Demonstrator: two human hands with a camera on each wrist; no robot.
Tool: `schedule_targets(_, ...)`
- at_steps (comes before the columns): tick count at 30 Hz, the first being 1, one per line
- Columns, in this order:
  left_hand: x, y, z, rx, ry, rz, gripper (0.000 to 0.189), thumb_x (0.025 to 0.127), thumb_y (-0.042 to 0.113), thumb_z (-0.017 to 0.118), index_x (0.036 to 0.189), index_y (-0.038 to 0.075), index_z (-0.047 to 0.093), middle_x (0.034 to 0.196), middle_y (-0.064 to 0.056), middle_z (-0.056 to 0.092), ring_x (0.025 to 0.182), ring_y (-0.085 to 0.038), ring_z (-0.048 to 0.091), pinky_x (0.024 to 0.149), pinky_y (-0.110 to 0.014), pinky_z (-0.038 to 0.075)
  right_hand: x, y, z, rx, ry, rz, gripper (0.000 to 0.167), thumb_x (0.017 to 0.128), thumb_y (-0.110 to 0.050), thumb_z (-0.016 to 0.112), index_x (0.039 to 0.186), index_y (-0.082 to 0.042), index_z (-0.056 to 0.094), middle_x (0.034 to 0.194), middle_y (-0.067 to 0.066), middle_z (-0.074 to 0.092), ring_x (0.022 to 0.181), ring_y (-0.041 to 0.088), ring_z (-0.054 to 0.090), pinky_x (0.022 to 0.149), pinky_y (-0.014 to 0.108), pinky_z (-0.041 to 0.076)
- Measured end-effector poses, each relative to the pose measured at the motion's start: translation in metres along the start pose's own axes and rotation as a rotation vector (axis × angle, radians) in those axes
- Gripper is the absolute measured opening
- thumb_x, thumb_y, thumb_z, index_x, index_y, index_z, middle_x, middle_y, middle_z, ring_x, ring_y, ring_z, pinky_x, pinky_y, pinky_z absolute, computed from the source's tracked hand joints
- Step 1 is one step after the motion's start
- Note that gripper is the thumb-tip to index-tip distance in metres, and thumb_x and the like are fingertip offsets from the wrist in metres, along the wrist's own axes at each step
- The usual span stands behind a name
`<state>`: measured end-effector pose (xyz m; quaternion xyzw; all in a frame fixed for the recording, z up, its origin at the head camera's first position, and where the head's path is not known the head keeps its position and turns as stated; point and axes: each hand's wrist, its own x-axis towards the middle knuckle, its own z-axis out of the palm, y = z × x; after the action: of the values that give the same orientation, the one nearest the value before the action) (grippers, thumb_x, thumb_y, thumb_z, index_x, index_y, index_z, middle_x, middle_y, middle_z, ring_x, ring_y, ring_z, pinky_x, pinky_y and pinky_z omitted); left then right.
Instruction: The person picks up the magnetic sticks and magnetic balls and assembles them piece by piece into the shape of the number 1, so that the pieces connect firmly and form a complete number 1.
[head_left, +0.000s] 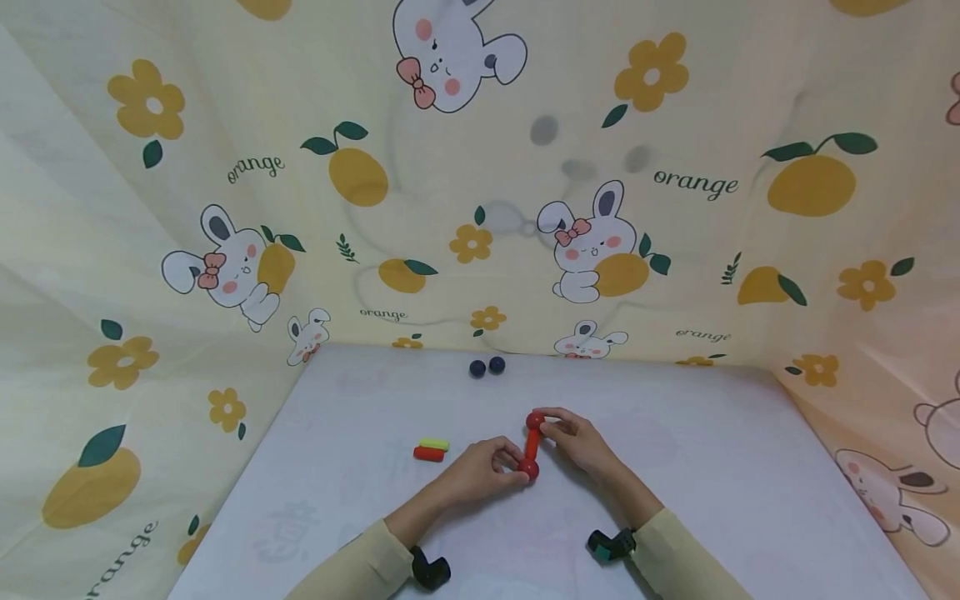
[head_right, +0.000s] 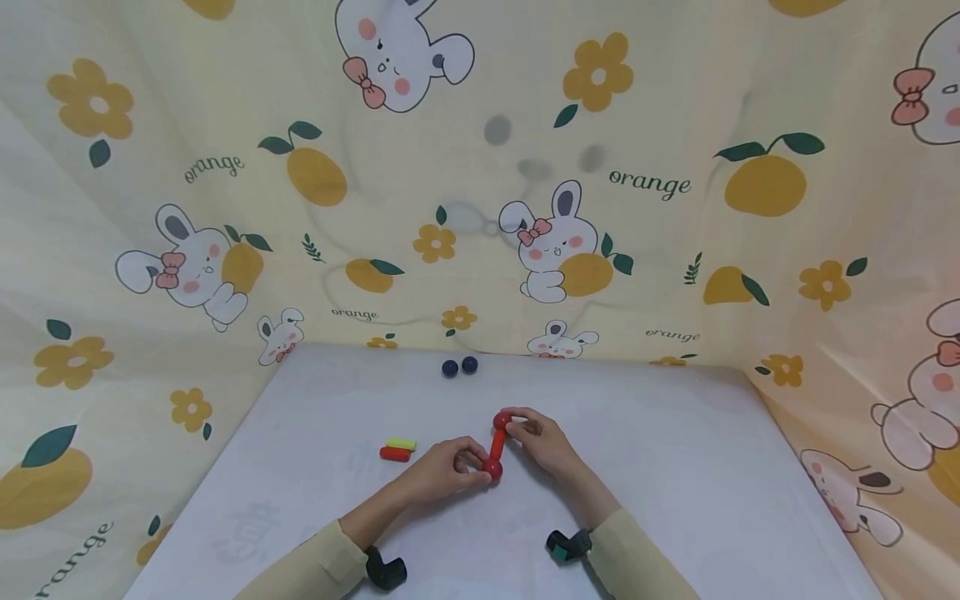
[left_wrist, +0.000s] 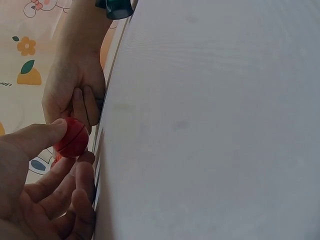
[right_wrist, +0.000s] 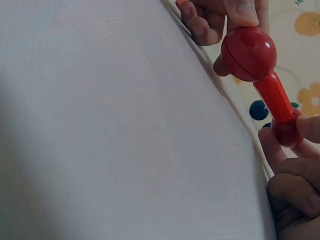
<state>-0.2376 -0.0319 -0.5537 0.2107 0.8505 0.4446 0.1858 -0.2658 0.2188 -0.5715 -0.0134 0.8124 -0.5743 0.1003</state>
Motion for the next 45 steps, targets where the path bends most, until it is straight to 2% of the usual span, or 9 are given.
schedule_targets(4, 0.001, -0.001, 0.000, -0.003, 0.005, -0.008, 0.027, 0.095, 0.039, 0.084, 0.116, 0.029, 0.070, 0.104, 0.015, 0.073, 0.093, -0.011, 0.062, 0.084, -0.033, 0.055, -0.001, 0.001, 0.001, -0.014, 0.007, -0.011, 0.039, 0.106, -0.032, 0.071, 0.143, -0.024, 0.069, 0.125, 0.007, 0.074, 0.102, 0.025, 0.059, 0.082, 0.035, 0.046)
schedule_targets(8, 0.002, 0.000, 0.000, -0.007, 0.012, -0.020, 0.027, 0.095, 0.041, 0.083, 0.116, 0.029, 0.071, 0.105, 0.015, 0.073, 0.094, -0.011, 0.062, 0.086, -0.035, 0.055, -0.001, 0.002, 0.001, -0.063, 0.020, -0.021, 0.040, 0.106, -0.032, 0.070, 0.145, -0.024, 0.068, 0.122, 0.003, 0.075, 0.107, 0.020, 0.063, 0.090, 0.035, 0.050)
schedule_targets(12, 0.003, 0.001, 0.000, -0.001, 0.027, -0.036, 0.028, 0.096, 0.041, 0.082, 0.118, 0.027, 0.071, 0.106, 0.013, 0.073, 0.095, -0.011, 0.063, 0.087, -0.037, 0.057, -0.001, 0.002, 0.001, -0.056, 0.002, -0.022, 0.046, 0.106, -0.033, 0.070, 0.150, -0.022, 0.063, 0.121, 0.007, 0.076, 0.095, 0.021, 0.059, 0.081, 0.035, 0.045)
schedule_targets(15, 0.004, 0.001, 0.001, 0.004, 0.044, -0.050, 0.028, 0.097, 0.042, 0.081, 0.118, 0.027, 0.071, 0.106, 0.013, 0.073, 0.096, -0.011, 0.063, 0.087, -0.038, 0.057, -0.001, 0.003, 0.000, -0.033, -0.012, -0.018, 0.048, 0.106, -0.034, 0.070, 0.152, -0.023, 0.061, 0.123, 0.010, 0.076, 0.093, 0.022, 0.055, 0.078, 0.037, 0.039)
schedule_targets(22, 0.010, 0.001, 0.001, 0.001, 0.089, -0.053, 0.027, 0.099, 0.041, 0.079, 0.119, 0.026, 0.070, 0.108, 0.011, 0.073, 0.098, -0.012, 0.064, 0.089, -0.040, 0.058, -0.002, 0.002, -0.002, 0.003, -0.020, -0.059, 0.051, 0.105, -0.033, 0.071, 0.154, -0.026, 0.058, 0.131, 0.010, 0.072, 0.111, 0.026, 0.060, 0.089, 0.039, 0.043)
schedule_targets(29, 0.013, 0.003, -0.001, -0.011, 0.100, -0.052, 0.028, 0.100, 0.041, 0.078, 0.120, 0.025, 0.070, 0.110, 0.009, 0.072, 0.095, -0.012, 0.064, 0.088, -0.038, 0.057, -0.005, -0.001, 0.000, 0.027, -0.018, -0.083, 0.043, 0.107, -0.028, 0.070, 0.148, -0.021, 0.063, 0.131, 0.013, 0.070, 0.115, 0.029, 0.063, 0.090, 0.039, 0.046)
schedule_targets(35, 0.017, 0.007, -0.002, -0.020, 0.121, -0.049, 0.030, 0.099, 0.041, 0.079, 0.120, 0.022, 0.070, 0.111, 0.007, 0.073, 0.096, -0.014, 0.064, 0.089, -0.040, 0.057, -0.010, -0.004, 0.003, -0.021, -0.002, -0.069, 0.036, 0.105, -0.033, 0.072, 0.140, -0.025, 0.069, 0.128, 0.006, 0.071, 0.120, 0.027, 0.064, 0.099, 0.050, 0.044)
schedule_targets(42, 0.022, 0.006, -0.001, -0.020, 0.148, -0.055, 0.030, 0.099, 0.041, 0.079, 0.119, 0.021, 0.070, 0.109, 0.006, 0.073, 0.097, -0.014, 0.064, 0.089, -0.041, 0.056, -0.012, -0.004, 0.003, -0.028, -0.049, -0.089, 0.034, 0.105, -0.032, 0.071, 0.137, -0.022, 0.069, 0.128, 0.008, 0.070, 0.115, 0.027, 0.063, 0.086, 0.038, 0.046)
schedule_targets(45, 0.024, 0.005, 0.000, -0.025, 0.158, -0.049, 0.030, 0.098, 0.040, 0.080, 0.118, 0.020, 0.070, 0.109, 0.006, 0.073, 0.099, -0.015, 0.067, 0.092, -0.043, 0.057, -0.014, -0.004, 0.002, -0.028, -0.062, -0.094, 0.033, 0.106, -0.032, 0.071, 0.136, -0.019, 0.070, 0.126, 0.009, 0.071, 0.111, 0.026, 0.061, 0.084, 0.038, 0.046)
